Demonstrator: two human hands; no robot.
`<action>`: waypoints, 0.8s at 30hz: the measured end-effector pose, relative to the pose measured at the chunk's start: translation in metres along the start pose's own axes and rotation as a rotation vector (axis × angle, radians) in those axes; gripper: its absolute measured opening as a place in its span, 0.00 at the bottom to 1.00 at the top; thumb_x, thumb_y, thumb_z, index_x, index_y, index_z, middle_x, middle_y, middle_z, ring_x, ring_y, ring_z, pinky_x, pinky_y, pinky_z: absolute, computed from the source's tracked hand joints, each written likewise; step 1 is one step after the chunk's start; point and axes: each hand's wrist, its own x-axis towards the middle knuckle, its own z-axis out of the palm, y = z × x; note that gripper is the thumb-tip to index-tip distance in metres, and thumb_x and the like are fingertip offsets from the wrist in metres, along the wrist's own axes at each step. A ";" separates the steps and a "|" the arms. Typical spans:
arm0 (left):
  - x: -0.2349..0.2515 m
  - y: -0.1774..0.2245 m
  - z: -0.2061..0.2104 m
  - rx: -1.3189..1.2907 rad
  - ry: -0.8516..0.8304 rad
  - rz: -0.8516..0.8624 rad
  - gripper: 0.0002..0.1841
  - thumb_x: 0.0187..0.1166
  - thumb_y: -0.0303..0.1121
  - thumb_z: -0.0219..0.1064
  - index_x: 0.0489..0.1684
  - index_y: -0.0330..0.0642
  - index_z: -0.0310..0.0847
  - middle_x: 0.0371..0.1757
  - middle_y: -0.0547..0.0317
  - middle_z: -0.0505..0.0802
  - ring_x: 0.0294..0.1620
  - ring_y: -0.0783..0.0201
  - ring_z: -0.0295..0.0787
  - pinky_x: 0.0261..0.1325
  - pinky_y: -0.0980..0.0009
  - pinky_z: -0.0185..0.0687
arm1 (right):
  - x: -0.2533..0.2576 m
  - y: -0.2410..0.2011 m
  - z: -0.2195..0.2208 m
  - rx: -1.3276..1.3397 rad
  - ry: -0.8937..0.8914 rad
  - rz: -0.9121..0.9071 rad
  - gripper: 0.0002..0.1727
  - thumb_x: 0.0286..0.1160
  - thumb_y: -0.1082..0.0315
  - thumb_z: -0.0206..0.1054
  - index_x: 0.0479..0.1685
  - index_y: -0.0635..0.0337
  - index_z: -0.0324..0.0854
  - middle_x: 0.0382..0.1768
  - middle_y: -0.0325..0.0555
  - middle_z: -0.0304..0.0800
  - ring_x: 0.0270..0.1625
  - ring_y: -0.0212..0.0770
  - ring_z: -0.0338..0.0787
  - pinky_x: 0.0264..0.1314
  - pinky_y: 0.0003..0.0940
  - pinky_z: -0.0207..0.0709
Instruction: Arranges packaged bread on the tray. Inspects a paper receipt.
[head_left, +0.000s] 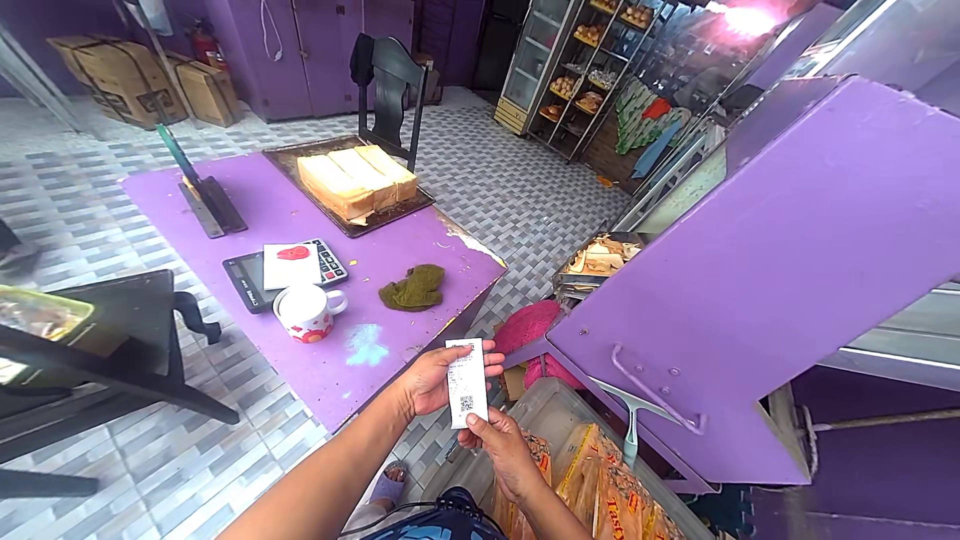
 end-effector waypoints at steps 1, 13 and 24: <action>0.000 0.000 -0.001 -0.004 -0.008 -0.003 0.25 0.96 0.38 0.36 0.73 0.34 0.76 0.58 0.41 0.93 0.59 0.50 0.94 0.65 0.55 0.87 | 0.000 0.000 0.000 0.002 0.000 0.004 0.09 0.85 0.75 0.57 0.46 0.68 0.83 0.31 0.44 0.92 0.36 0.33 0.92 0.48 0.28 0.87; -0.001 0.002 -0.006 -0.011 -0.088 -0.004 0.26 0.96 0.39 0.34 0.74 0.34 0.75 0.61 0.42 0.93 0.63 0.49 0.92 0.69 0.53 0.84 | 0.000 -0.001 0.001 -0.008 -0.004 0.011 0.09 0.84 0.74 0.58 0.48 0.68 0.84 0.32 0.43 0.93 0.36 0.33 0.92 0.48 0.28 0.87; 0.001 0.002 -0.008 -0.046 -0.137 -0.030 0.27 0.96 0.40 0.33 0.74 0.34 0.75 0.62 0.42 0.92 0.64 0.49 0.91 0.70 0.52 0.83 | -0.001 0.001 -0.001 -0.012 -0.003 0.011 0.08 0.84 0.74 0.59 0.47 0.68 0.84 0.32 0.42 0.93 0.37 0.32 0.92 0.49 0.27 0.86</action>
